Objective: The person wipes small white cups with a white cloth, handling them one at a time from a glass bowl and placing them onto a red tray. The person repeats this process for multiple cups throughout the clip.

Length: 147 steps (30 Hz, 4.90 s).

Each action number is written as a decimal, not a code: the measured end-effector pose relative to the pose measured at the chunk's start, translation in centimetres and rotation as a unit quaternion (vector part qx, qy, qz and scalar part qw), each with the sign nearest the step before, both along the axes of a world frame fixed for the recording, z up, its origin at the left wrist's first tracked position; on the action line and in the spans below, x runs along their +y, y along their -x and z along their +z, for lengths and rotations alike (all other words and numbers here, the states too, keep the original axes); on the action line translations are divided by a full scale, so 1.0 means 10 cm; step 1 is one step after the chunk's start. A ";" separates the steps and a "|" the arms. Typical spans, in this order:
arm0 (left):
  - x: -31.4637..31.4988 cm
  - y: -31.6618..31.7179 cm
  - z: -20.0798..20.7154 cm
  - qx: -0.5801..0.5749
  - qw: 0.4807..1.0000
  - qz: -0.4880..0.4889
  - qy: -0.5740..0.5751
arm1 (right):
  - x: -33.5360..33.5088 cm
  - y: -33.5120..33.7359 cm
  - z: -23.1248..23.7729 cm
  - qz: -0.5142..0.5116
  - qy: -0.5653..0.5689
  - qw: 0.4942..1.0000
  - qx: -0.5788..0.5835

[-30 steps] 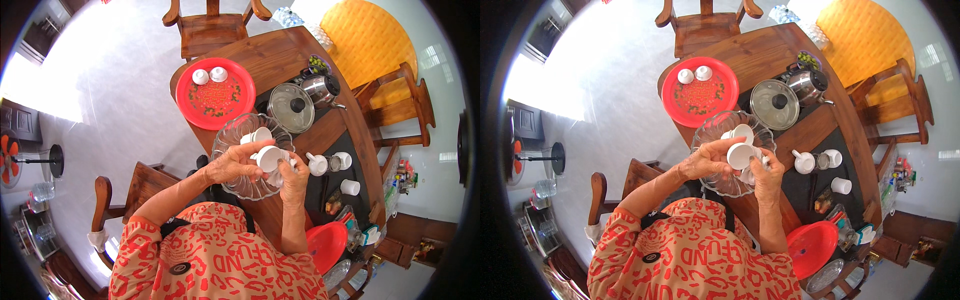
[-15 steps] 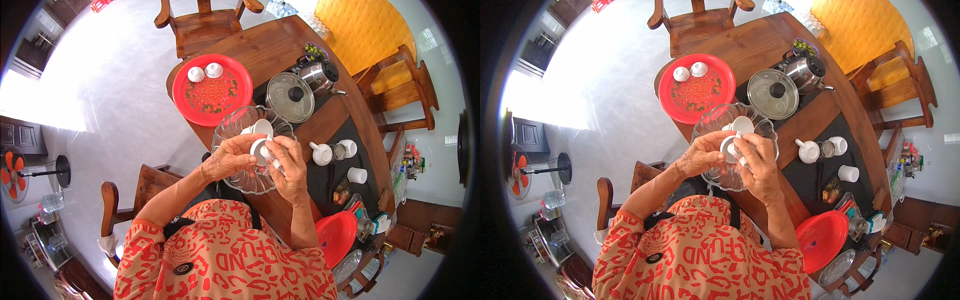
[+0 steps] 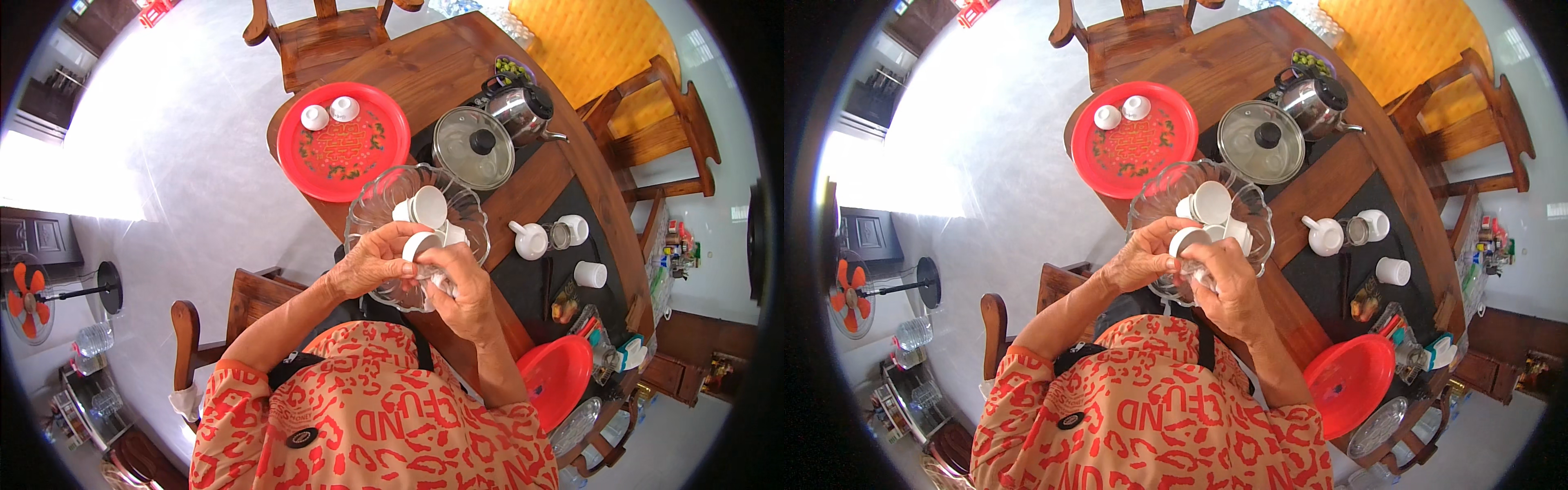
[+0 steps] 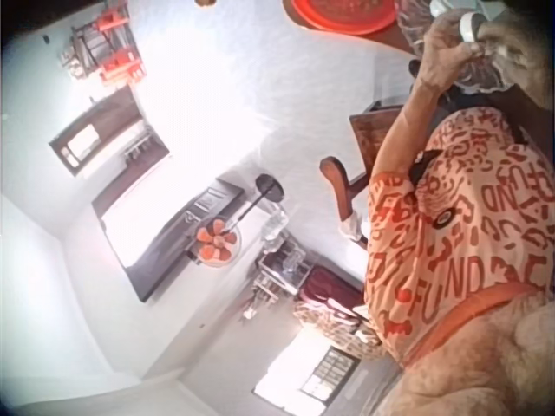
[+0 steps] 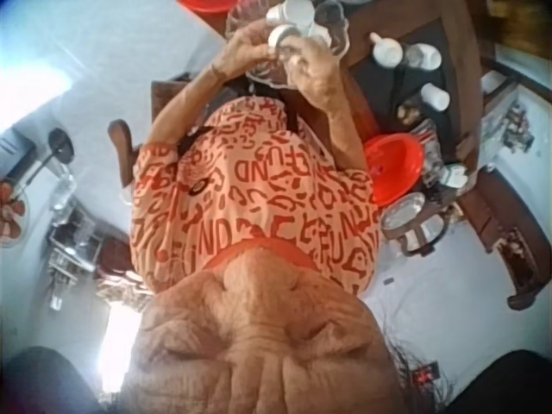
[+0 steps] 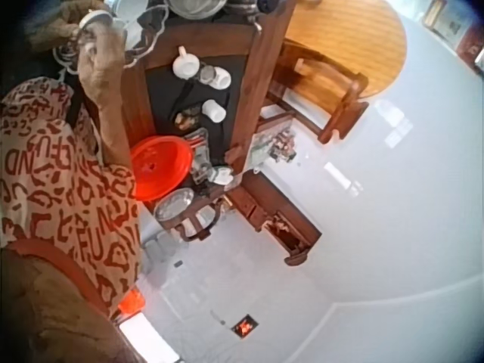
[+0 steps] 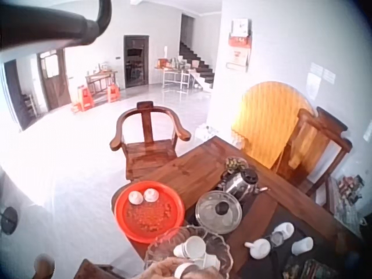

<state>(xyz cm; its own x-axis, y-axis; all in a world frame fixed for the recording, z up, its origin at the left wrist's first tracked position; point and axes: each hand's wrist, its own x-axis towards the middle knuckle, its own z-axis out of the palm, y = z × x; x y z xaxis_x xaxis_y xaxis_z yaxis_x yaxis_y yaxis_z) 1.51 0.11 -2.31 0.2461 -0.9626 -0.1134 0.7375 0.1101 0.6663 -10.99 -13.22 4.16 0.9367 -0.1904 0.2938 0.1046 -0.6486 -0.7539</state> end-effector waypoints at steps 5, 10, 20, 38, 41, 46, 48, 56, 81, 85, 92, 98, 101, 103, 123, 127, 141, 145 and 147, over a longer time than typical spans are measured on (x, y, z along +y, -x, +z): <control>-0.10 0.05 0.03 -0.029 0.997 0.056 0.035 | 0.09 -0.11 -0.07 -0.094 0.126 0.982 -0.103; -0.10 0.02 0.14 -0.062 0.996 0.065 0.018 | 0.07 -0.04 -0.05 -0.085 0.133 0.986 -0.057; -0.03 0.04 -0.02 -0.025 0.998 0.054 0.013 | -0.03 0.14 0.11 -0.016 -0.262 0.961 0.082; 0.01 0.09 0.06 -0.073 0.997 0.024 -0.016 | 0.05 0.21 0.05 -0.007 0.021 1.000 0.022; -0.04 0.18 0.11 -0.059 0.996 0.063 0.014 | 0.08 0.18 0.06 -0.038 -0.023 0.998 -0.044; -0.03 0.21 0.19 -0.076 0.996 0.032 -0.013 | 0.14 0.10 -0.05 -0.144 0.095 0.976 -0.135; -0.04 0.21 0.23 -0.096 0.995 0.030 -0.028 | 0.14 0.11 -0.06 -0.160 0.129 0.970 -0.133; -0.09 0.30 0.18 -0.123 0.991 0.049 0.016 | 0.07 0.29 0.01 -0.081 -0.055 0.995 -0.028; -0.19 0.29 0.18 -0.144 0.986 0.068 -0.048 | 0.02 0.21 -0.09 -0.189 0.065 0.980 0.009; -0.20 0.28 0.14 -0.142 0.986 0.076 -0.037 | -0.04 0.27 0.05 -0.137 -0.130 0.981 0.040; -0.20 0.28 0.25 -0.162 0.984 0.044 -0.053 | -0.05 0.12 -0.05 -0.215 0.075 0.967 -0.117; -0.20 0.25 0.29 -0.033 0.993 0.084 -0.076 | -0.09 0.27 -0.03 -0.235 -0.054 0.965 -0.101; -0.20 0.23 0.06 0.045 0.994 0.086 -0.054 | -0.07 0.28 -0.02 -0.253 -0.033 0.950 -0.178; -0.24 0.27 0.01 0.097 0.991 0.090 -0.027 | -0.01 0.26 -0.08 -0.234 0.005 0.951 -0.200; -0.19 0.35 0.12 0.169 0.985 0.020 -0.003 | -0.06 -0.01 -0.12 -0.119 -0.169 0.970 -0.131; -0.21 0.42 0.25 0.120 0.982 0.101 -0.106 | 0.03 0.04 -0.02 -0.076 0.011 0.985 -0.156; -0.08 0.43 0.34 0.139 0.982 -0.030 -0.123 | -0.28 0.10 -0.02 0.108 -0.319 0.941 -0.025; -0.09 0.43 0.42 0.058 0.986 -0.002 -0.157 | -0.27 0.10 -0.02 0.092 -0.356 0.930 0.003; -0.08 0.40 0.45 0.018 0.983 0.029 -0.179 | -0.27 0.10 -0.01 0.084 -0.358 0.930 0.017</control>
